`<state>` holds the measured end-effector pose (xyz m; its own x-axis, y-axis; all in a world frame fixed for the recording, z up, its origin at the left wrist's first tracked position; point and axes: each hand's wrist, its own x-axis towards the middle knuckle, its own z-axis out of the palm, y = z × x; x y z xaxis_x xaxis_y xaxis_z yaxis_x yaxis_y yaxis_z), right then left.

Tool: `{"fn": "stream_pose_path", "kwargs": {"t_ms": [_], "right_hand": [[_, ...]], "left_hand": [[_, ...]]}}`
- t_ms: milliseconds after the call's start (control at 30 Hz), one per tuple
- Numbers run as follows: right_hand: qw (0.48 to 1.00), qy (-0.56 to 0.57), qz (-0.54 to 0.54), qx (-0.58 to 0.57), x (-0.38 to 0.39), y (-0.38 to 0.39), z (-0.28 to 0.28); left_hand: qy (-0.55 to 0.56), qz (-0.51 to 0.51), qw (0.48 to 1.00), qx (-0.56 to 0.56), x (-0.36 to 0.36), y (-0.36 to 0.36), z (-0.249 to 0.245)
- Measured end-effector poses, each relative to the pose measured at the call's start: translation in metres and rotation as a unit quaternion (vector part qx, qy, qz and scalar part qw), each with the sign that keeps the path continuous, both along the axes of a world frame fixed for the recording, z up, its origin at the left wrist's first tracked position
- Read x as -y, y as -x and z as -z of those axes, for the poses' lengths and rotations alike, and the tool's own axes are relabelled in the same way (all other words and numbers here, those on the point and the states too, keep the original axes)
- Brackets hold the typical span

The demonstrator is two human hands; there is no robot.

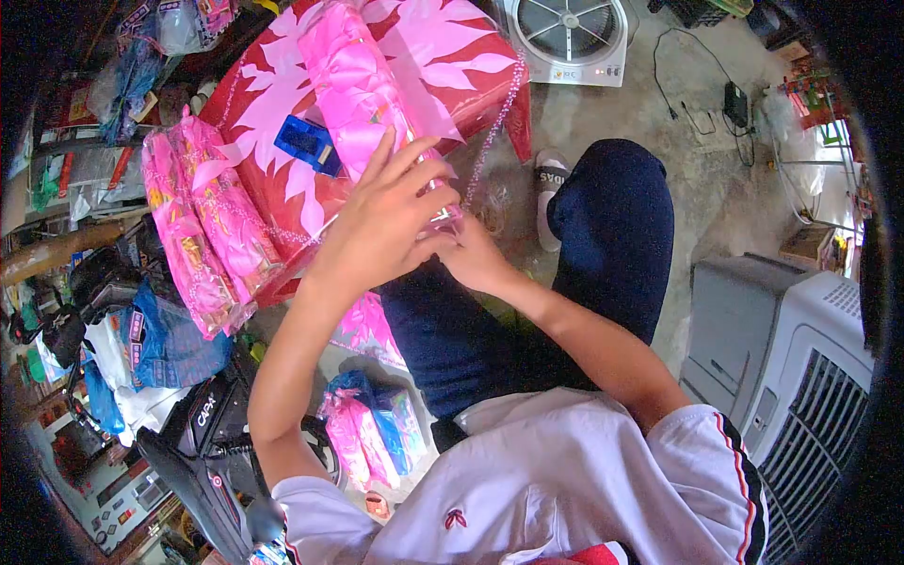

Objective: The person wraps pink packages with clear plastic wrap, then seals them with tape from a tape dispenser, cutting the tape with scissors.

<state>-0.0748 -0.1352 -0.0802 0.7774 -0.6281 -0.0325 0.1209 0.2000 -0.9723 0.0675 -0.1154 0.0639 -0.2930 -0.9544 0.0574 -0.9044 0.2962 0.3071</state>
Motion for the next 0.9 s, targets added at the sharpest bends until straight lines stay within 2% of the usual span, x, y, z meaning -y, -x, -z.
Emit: {"fn": "stream_pose_path", "kwargs": {"t_ms": [100, 267, 400, 500, 700, 800, 900], "right_hand": [[0.997, -0.077, -0.022, 0.019, -0.001, -0.004, 0.014], [0.995, -0.101, -0.014, -0.010, 0.004, -0.003, 0.013], [0.995, -0.085, -0.027, -0.045, 0.007, -0.002, 0.001], [0.994, -0.103, 0.021, 0.010, 0.009, -0.007, 0.012], [0.997, -0.074, 0.004, -0.018, 0.017, 0.001, 0.006], [0.990, -0.133, -0.001, -0.053, 0.019, 0.006, -0.002], [0.985, -0.170, 0.007, -0.035, 0.018, 0.009, -0.003]], "left_hand": [[-0.013, 0.005, 0.999, 0.049, 0.002, 0.003, 0.003], [0.013, 0.002, 0.991, 0.132, 0.005, 0.009, 0.010], [-0.027, 0.031, 0.991, 0.129, 0.010, 0.001, 0.002], [-0.059, 0.056, 0.988, 0.131, 0.010, -0.008, -0.004], [-0.098, 0.057, 0.987, 0.117, 0.008, -0.012, -0.016], [-0.090, 0.058, 0.988, 0.115, 0.007, -0.011, -0.013], [-0.091, 0.055, 0.988, 0.108, 0.007, -0.010, -0.013]]}}
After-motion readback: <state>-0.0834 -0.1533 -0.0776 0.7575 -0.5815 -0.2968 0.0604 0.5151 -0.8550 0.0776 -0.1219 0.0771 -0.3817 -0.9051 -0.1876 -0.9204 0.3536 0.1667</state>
